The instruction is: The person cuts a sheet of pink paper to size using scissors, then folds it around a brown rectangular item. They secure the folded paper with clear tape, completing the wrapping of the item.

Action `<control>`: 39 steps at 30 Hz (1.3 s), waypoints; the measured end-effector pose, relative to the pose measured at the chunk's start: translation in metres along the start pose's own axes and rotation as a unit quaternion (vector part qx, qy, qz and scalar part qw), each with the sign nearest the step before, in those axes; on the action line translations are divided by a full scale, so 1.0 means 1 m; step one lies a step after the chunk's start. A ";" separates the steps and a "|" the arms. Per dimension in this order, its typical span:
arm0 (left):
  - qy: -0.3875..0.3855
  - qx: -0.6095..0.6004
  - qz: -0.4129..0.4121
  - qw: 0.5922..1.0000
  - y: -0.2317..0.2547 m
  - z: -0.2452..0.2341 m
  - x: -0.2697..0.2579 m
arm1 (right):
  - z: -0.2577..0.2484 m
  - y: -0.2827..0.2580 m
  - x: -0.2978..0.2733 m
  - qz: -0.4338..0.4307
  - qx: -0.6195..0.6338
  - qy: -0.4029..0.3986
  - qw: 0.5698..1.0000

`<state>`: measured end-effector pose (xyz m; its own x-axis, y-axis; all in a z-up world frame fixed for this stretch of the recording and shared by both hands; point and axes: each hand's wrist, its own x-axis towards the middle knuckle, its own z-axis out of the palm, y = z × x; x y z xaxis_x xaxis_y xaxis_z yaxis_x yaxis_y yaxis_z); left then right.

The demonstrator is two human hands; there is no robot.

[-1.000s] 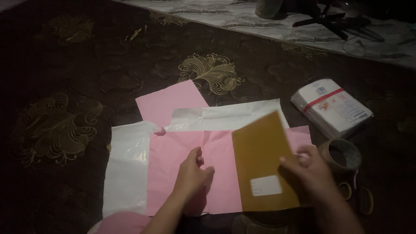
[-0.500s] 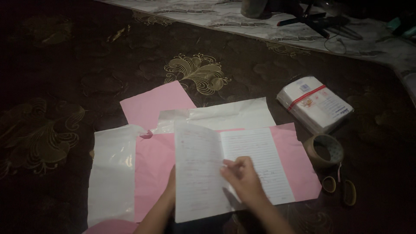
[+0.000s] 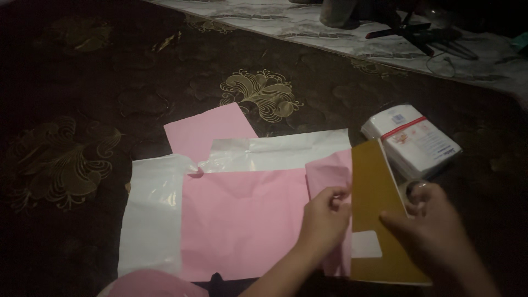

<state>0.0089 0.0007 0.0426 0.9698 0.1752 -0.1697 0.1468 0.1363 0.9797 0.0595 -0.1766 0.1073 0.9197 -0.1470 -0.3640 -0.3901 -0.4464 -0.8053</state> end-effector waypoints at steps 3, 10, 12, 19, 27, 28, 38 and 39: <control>0.033 0.026 0.026 0.999 -0.005 -0.018 0.009 | -0.014 -0.010 0.000 -0.002 -0.067 0.059 0.996; 0.131 -0.170 -0.104 0.971 0.003 -0.117 0.015 | -0.086 -0.029 0.032 0.002 -0.092 0.024 0.995; 0.105 -0.207 -0.087 0.969 0.007 -0.126 0.008 | -0.097 -0.037 0.036 0.078 -0.080 -0.003 0.994; -0.013 -0.216 -0.131 0.967 0.012 -0.102 -0.004 | -0.111 -0.046 0.017 0.089 0.005 -0.024 0.996; -0.064 -0.379 -0.117 0.916 0.106 -0.125 -0.005 | -0.123 -0.045 0.020 0.071 -0.006 -0.027 0.997; -0.085 -0.367 -0.086 0.922 0.124 -0.122 0.000 | -0.120 -0.048 0.022 0.065 -0.006 -0.032 0.997; -0.099 -0.343 0.113 0.927 0.269 -0.111 0.052 | -0.138 -0.061 0.025 0.018 -0.015 -0.003 1.000; -0.104 -0.318 0.121 0.935 0.270 -0.111 0.050 | -0.138 -0.060 0.027 0.016 -0.013 -0.003 1.000</control>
